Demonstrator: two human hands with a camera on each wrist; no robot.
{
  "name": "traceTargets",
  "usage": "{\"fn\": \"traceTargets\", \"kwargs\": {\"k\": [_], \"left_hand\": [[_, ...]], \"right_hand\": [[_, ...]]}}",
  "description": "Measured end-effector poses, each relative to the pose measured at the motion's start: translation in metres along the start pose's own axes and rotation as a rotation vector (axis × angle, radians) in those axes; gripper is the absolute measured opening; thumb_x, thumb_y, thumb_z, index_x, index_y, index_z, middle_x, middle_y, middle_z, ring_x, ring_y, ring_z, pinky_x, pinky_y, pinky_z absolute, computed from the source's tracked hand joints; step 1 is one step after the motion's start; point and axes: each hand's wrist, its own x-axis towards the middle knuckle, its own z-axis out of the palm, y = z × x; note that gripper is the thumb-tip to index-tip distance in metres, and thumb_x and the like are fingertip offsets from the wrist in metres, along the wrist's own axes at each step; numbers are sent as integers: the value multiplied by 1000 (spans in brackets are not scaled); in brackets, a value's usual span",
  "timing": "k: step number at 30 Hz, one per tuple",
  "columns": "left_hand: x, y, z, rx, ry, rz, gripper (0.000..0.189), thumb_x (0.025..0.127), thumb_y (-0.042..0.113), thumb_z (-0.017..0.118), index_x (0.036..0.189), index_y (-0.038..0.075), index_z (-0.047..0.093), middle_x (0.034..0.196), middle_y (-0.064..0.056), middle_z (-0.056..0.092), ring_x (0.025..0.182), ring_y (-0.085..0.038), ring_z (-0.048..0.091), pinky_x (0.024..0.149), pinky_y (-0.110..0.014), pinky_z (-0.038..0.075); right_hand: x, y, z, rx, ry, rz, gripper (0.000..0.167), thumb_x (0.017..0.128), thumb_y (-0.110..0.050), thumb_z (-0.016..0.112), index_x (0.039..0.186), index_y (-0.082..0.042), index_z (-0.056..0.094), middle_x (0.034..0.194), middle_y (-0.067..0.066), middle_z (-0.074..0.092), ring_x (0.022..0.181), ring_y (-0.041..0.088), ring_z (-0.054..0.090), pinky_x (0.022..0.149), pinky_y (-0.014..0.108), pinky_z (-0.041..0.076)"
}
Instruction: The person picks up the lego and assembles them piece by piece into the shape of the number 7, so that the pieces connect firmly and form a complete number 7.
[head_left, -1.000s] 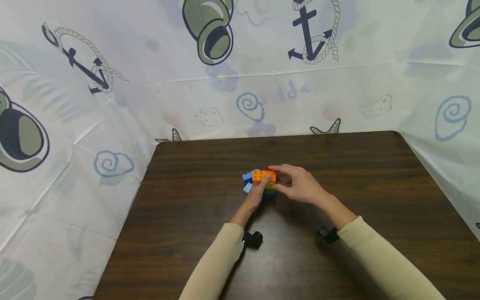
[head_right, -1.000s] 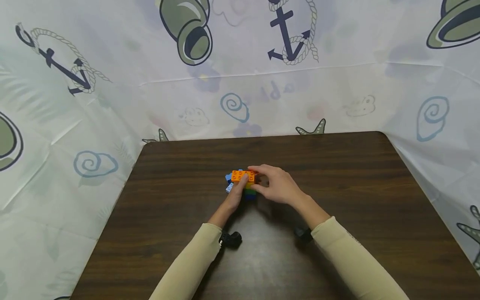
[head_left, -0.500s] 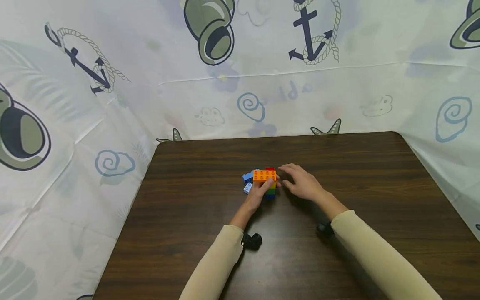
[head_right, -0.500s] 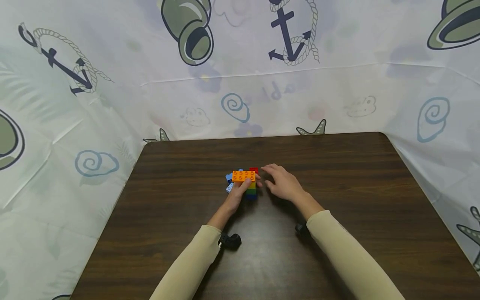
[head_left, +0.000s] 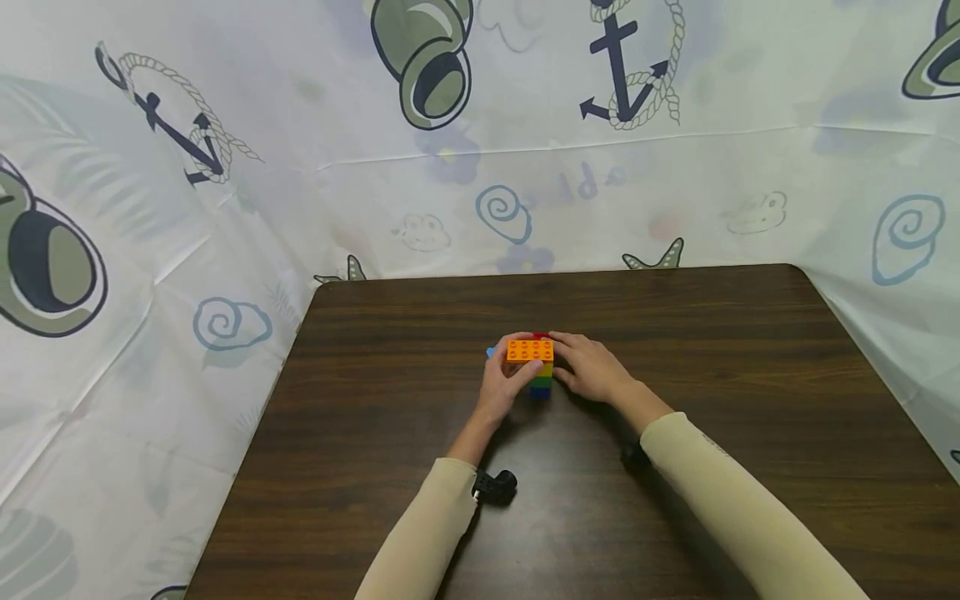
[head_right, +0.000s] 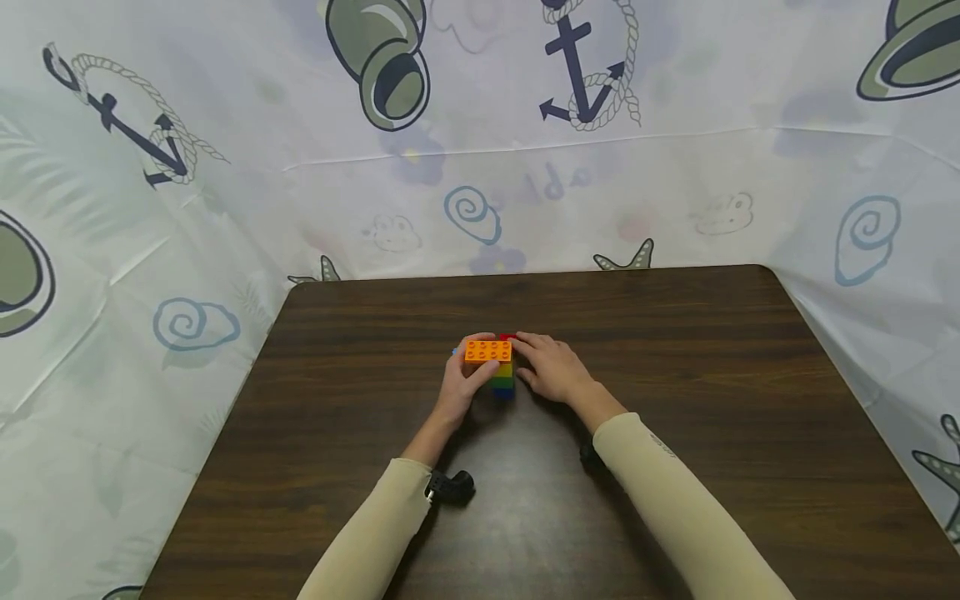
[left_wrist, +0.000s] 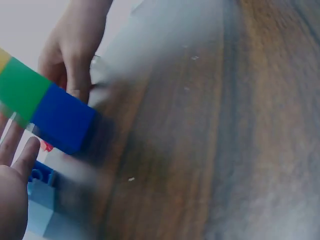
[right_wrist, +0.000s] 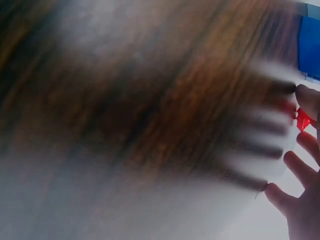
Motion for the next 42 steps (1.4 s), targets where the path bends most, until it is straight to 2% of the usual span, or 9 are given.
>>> {"fn": "traceTargets", "kwargs": {"k": [5,10,15,21,27,31,34,37,42], "left_hand": [[-7,28,-7,47,11,-9,48,91,-3,64,135,-9,46,118,-19,61,101,-17,61,97,-47,46],[-9,37,-17,74,-8,27,49,88,-7,65,133,-13,46,125,-31,55,109,-36,57,98,-58,41],[-7,39,-24,111,-27,64,44,87,-8,67,127,-14,51,119,-34,56,107,-48,55,95,-63,42],[-6,40,-28,119,-39,62,40,88,-7,67,125,-15,53,115,-31,60,103,-45,58,91,-63,44],[-3,42,-30,119,-28,95,40,86,-11,67,124,-14,54,114,-31,60,100,-40,60,89,-57,49],[-2,45,-31,124,-24,119,41,85,-13,67,124,-14,55,117,-32,59,101,-40,61,87,-43,53],[-1,47,-32,136,-11,125,43,84,-12,69,124,-13,55,119,-31,59,101,-44,60,85,-38,54],[-1,49,-32,152,4,121,45,83,-11,70,126,-11,55,117,-28,61,100,-45,60,84,-42,54],[-2,50,-32,151,12,116,49,83,-11,71,128,-10,53,115,-28,61,98,-47,60,84,-58,50]], "right_hand": [[0,0,1,24,39,20,50,95,-31,65,139,-10,53,144,9,47,129,32,47,103,54,39],[-3,1,-2,40,103,36,37,92,-29,71,124,-13,63,128,3,60,112,25,59,93,48,48],[-5,5,-6,58,153,35,26,89,-25,74,111,-13,69,110,0,67,96,21,64,85,45,52],[0,-4,-27,305,258,38,36,91,-13,72,125,-5,62,115,8,61,102,25,63,86,44,53],[8,-32,-64,513,348,-73,37,88,4,67,125,1,61,119,13,52,104,27,59,86,44,54],[10,-51,-80,547,342,-152,37,85,7,68,121,2,64,118,11,53,103,27,58,87,46,53],[11,-62,-85,566,319,-196,38,82,7,70,119,1,65,115,10,56,100,27,62,85,47,54],[13,-69,-84,569,314,-237,40,81,4,73,120,-2,65,113,9,61,98,25,64,83,45,55],[15,-77,-79,563,322,-280,40,81,4,73,120,-2,65,113,9,66,97,22,62,80,44,55]]}}
